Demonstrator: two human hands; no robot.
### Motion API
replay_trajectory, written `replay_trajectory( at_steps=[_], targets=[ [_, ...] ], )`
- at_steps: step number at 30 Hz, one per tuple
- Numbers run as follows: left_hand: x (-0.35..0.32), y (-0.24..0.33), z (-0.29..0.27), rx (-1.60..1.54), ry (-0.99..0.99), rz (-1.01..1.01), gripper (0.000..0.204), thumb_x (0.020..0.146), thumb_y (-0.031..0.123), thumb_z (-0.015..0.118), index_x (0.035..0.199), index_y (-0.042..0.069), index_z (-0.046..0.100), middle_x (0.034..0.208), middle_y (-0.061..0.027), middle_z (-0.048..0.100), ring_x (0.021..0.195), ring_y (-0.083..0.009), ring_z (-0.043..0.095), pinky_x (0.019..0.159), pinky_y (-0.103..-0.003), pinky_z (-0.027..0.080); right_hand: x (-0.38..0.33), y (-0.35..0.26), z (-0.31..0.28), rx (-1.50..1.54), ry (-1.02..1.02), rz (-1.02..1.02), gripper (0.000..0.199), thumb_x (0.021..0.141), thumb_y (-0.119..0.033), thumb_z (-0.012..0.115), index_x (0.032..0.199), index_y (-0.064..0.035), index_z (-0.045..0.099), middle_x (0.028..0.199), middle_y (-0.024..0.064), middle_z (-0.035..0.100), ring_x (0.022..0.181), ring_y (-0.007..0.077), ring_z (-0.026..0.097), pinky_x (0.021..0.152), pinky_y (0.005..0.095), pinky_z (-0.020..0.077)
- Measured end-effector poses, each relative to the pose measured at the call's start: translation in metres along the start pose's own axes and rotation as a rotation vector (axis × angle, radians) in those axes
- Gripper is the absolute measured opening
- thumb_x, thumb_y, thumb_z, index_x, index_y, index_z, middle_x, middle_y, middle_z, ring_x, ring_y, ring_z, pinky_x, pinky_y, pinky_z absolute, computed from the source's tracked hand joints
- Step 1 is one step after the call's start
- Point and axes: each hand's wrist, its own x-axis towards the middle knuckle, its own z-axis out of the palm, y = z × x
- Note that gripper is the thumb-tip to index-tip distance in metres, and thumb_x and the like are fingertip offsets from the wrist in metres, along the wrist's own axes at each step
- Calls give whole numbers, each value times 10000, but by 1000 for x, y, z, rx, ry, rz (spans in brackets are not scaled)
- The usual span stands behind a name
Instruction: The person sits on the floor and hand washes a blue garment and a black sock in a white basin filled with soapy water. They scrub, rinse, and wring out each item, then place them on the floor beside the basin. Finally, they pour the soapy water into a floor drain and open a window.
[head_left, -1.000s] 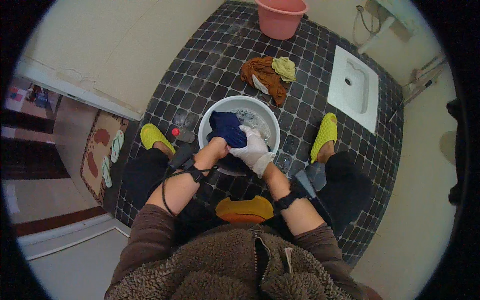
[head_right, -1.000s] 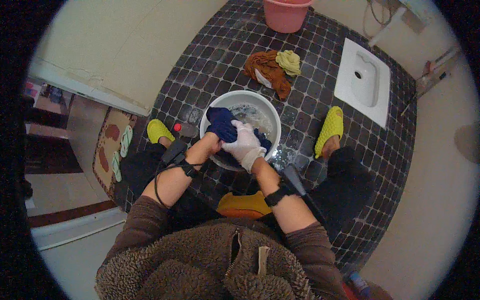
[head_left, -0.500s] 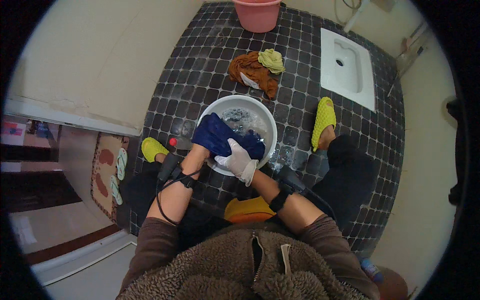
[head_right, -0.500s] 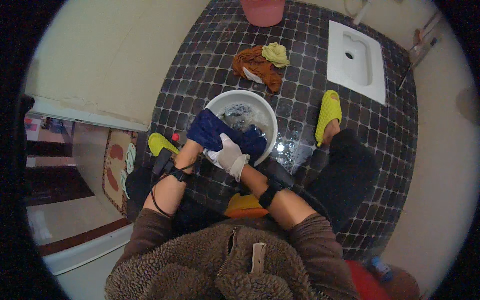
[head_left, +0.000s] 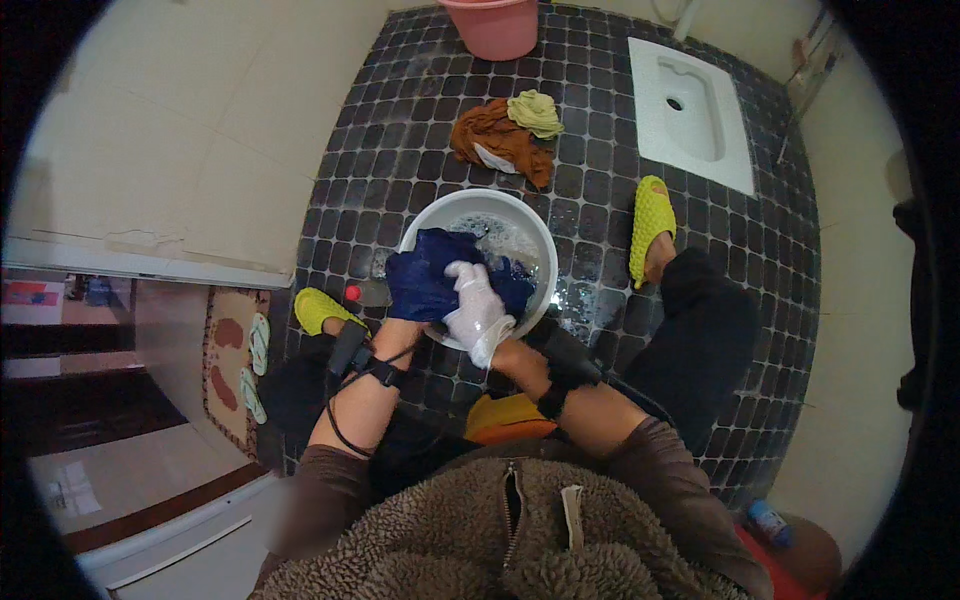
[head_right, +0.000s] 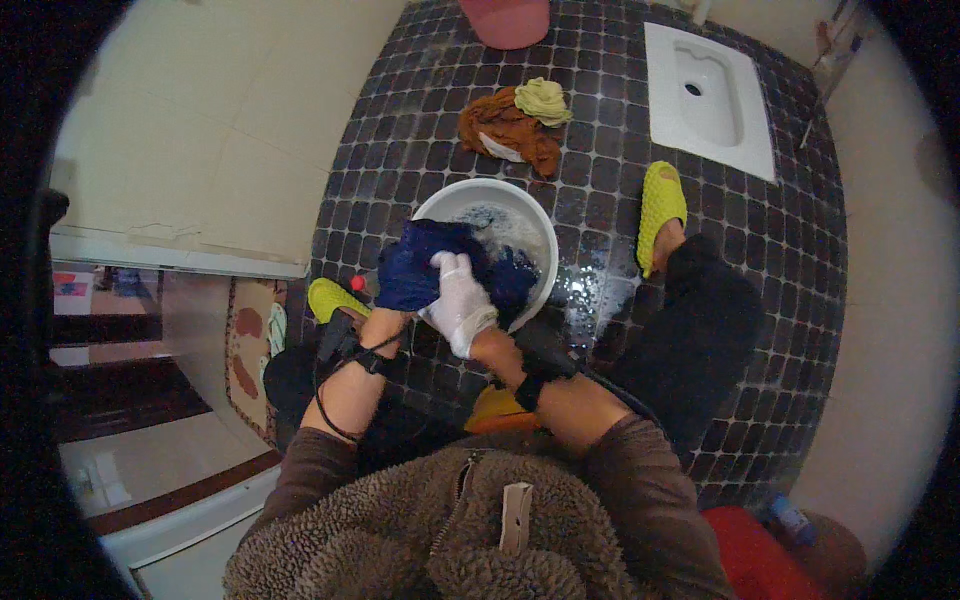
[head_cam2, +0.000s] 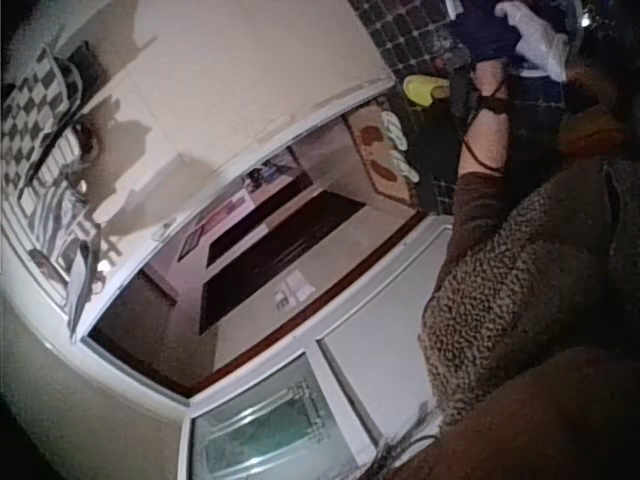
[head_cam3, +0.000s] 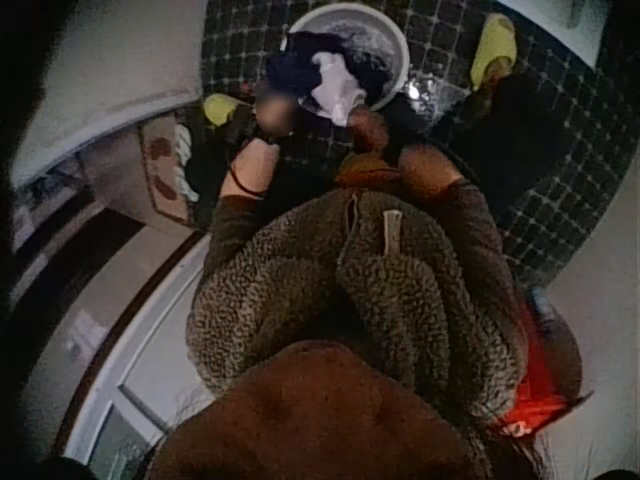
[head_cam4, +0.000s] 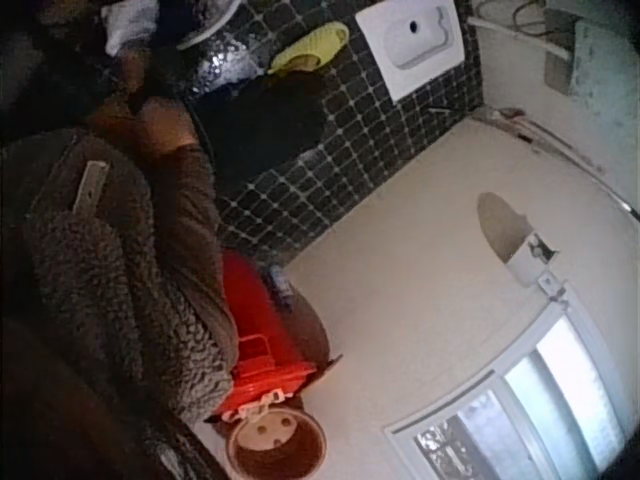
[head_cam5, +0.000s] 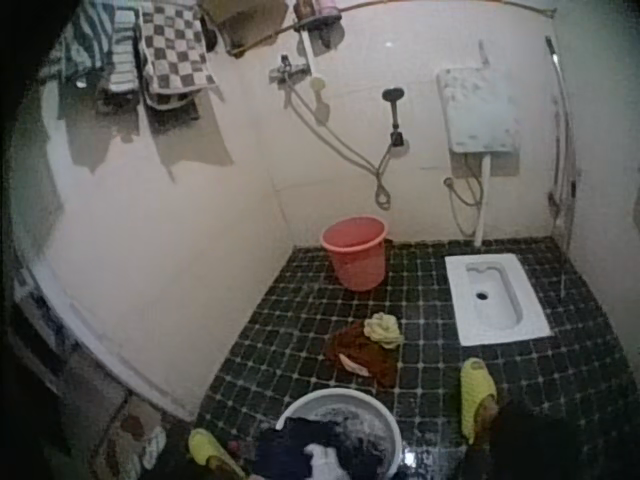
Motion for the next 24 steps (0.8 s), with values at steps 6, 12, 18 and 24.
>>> replay_trajectory(
  at_steps=[6, 12, 18, 24],
  targets=[
    [-15, 4, 12, -28, 71, 65, 417, 716, 256, 645, 1061, 32, 576, 959, -173, 616, 898, -284, 590, 805, -364, 457, 12, 24, 1, 257, -54, -78, 442, 659, 29, 540, 1083, -95, 551, 863, 183, 581, 840, 357, 554, 783, 405, 448],
    [-21, -2, 3, -44, 82, 69, 427, 703, 255, 661, 1059, 34, 580, 934, -170, 623, 869, -278, 601, 786, -358, 465, -12, 27, 37, 263, -149, 41, 463, 745, -157, 626, 1153, 5, 480, 839, 169, 600, 752, 273, 585, 755, 334, 462],
    [-16, 8, -2, -127, 156, 120, 436, 691, 253, 677, 1057, 36, 584, 908, -166, 630, 839, -273, 612, 767, -352, 473, 9, 55, 22, 467, -272, 328, 572, 680, -82, 711, 1189, 28, 476, 926, 143, 603, 838, 187, 572, 748, 290, 464],
    [-15, 8, 8, -142, -51, -38, 281, 725, 182, 610, 967, 39, 607, 889, -116, 627, 826, -211, 595, 738, -313, 461, 25, 69, 4, 454, -690, 190, 352, 782, -148, 628, 1059, 57, 558, 952, 86, 606, 860, 156, 559, 751, 275, 462]
  ],
)
